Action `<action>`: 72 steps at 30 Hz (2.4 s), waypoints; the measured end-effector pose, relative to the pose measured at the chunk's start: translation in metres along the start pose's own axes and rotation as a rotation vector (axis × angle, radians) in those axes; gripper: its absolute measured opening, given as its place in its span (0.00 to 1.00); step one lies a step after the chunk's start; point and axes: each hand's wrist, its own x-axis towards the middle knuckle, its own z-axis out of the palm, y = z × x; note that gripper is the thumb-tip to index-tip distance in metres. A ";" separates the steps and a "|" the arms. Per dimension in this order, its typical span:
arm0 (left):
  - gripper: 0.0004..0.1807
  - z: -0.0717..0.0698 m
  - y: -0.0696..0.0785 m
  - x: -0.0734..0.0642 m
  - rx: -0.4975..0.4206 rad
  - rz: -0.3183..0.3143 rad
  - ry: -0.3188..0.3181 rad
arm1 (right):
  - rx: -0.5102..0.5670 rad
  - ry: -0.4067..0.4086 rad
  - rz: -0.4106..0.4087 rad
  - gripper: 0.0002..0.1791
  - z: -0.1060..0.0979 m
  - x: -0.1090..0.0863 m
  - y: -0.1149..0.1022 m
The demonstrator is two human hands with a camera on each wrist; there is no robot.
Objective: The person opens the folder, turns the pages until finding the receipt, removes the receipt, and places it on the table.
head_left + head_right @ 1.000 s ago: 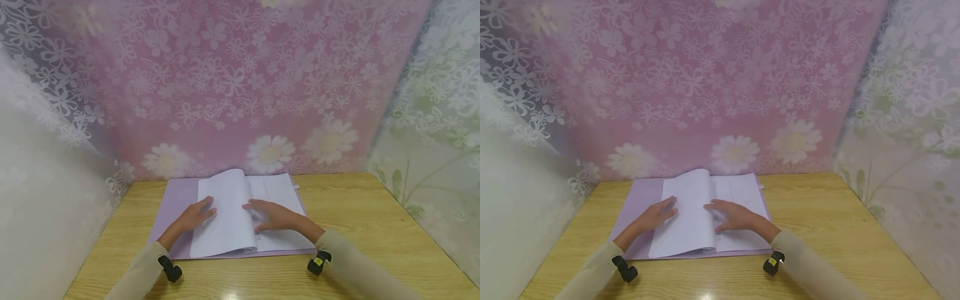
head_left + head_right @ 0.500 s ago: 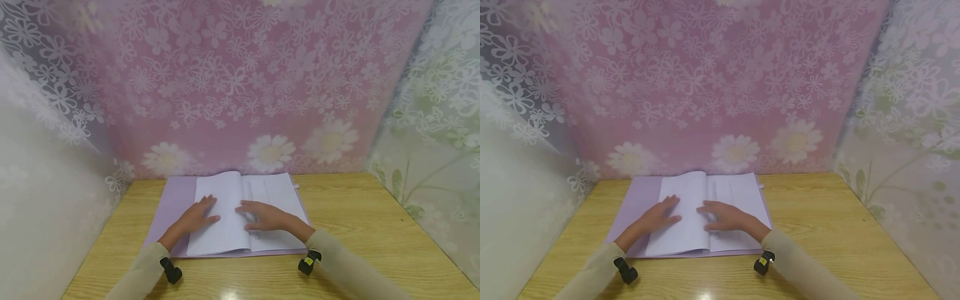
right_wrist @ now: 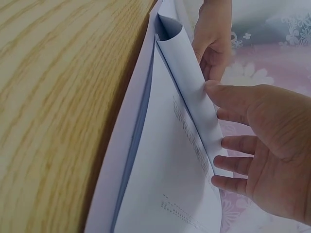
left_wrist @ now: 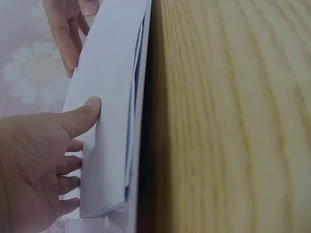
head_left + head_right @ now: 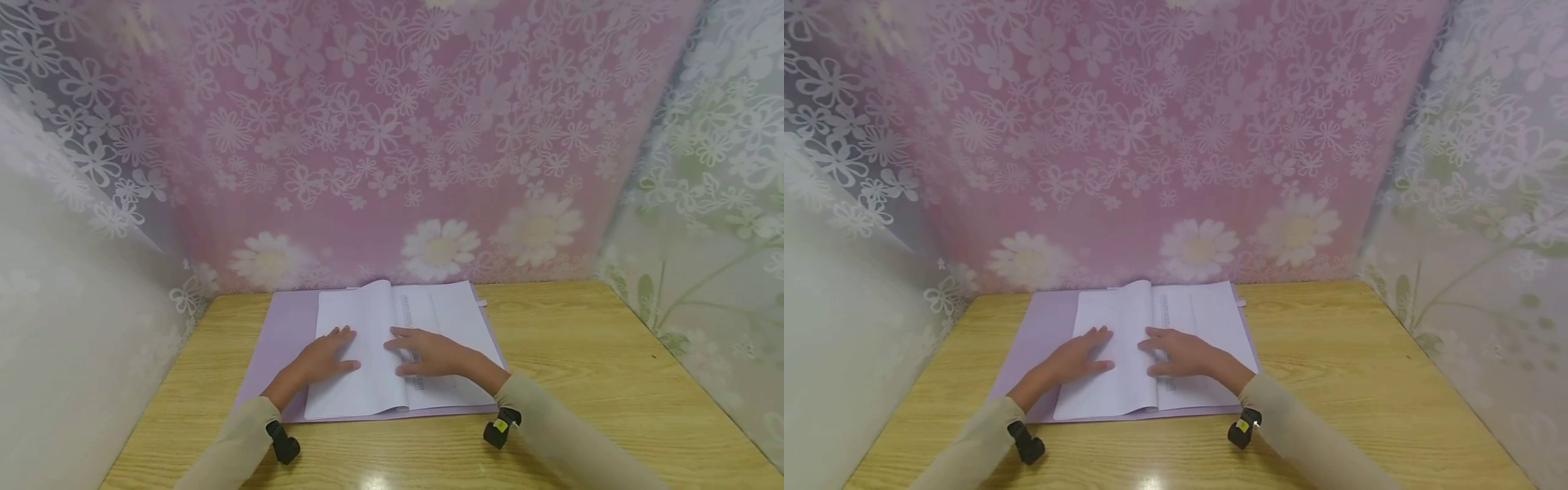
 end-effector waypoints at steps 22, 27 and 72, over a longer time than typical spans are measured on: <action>0.40 -0.007 0.009 -0.002 0.038 -0.015 -0.014 | 0.131 0.265 0.215 0.36 -0.049 -0.008 0.096; 0.40 -0.006 0.009 -0.002 0.038 -0.014 -0.007 | 0.183 0.295 0.321 0.41 -0.053 -0.016 0.127; 0.41 -0.003 0.006 0.001 0.041 -0.030 0.008 | 0.454 0.492 0.176 0.33 -0.054 -0.023 0.146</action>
